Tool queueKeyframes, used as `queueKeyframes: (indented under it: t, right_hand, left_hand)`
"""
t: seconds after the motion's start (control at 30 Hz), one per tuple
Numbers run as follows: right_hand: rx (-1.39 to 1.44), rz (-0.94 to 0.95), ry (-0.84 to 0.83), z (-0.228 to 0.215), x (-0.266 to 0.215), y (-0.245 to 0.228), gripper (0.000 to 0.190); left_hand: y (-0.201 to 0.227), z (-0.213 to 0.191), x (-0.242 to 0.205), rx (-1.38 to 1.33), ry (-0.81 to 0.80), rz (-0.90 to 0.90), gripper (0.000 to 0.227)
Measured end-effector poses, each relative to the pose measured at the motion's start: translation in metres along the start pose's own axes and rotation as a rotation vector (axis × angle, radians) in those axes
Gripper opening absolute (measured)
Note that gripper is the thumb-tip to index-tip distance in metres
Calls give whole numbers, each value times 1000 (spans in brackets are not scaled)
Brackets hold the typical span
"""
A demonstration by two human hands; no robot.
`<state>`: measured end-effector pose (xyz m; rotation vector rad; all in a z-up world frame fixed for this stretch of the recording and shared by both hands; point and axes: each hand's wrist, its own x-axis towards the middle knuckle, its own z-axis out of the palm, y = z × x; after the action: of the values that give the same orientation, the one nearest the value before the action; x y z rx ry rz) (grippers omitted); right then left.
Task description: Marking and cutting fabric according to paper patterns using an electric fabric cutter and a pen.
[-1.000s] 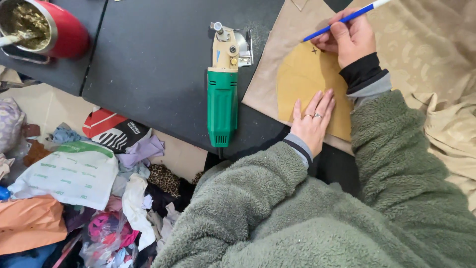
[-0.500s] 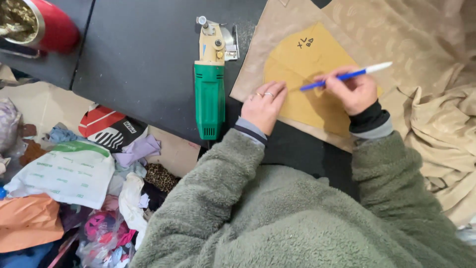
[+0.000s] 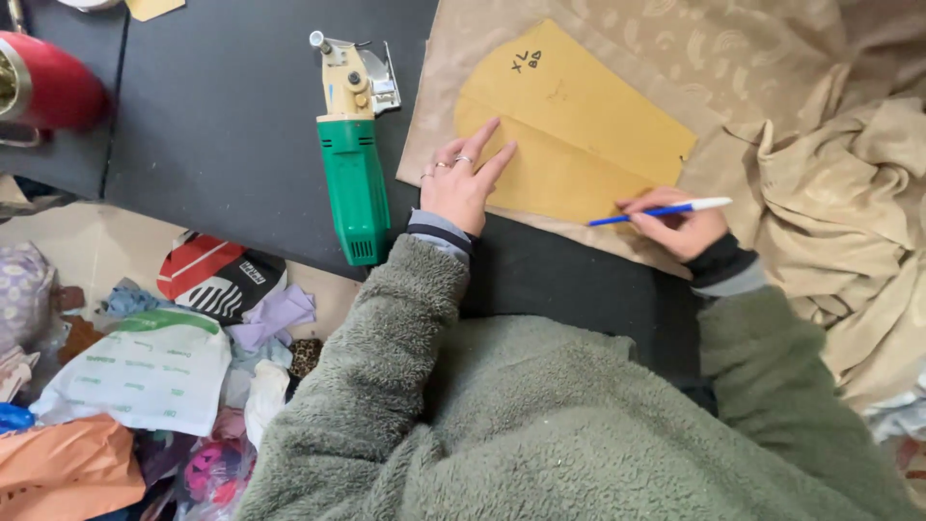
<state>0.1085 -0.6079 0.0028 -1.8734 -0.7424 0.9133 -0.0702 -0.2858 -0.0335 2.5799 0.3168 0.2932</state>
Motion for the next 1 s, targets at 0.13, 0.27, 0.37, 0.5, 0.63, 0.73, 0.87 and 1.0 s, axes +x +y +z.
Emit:
queueKeyframes:
  t: [0.13, 0.27, 0.37, 0.5, 0.63, 0.73, 0.87, 1.0]
  right_hand:
    - [72, 58, 155, -42, -72, 19, 18]
    - [290, 216, 369, -61, -104, 92, 19]
    - [352, 394, 622, -58, -104, 119, 38]
    - [-247, 153, 828, -12, -49, 79, 51]
    - [187, 86, 777, 18, -13, 65, 52]
    - [452, 104, 706, 31, -34, 38, 66]
    - [314, -10, 863, 69, -134, 20, 85]
    - [155, 127, 995, 166, -241, -27, 84]
  left_hand:
    - [4, -1, 2, 40, -30, -19, 74]
    - [4, -7, 8, -98, 64, -63, 77]
    - [-6, 6, 19, -268, 197, -207, 73]
    - [-13, 15, 36, -677, 261, -475, 65]
    - [-17, 25, 25, -984, 118, -463, 26]
    - [-10, -3, -7, -1012, 9, -372, 17]
    - [-39, 3, -65, -958, -38, -390, 18]
    - [-5, -32, -117, -1199, -309, -323, 7]
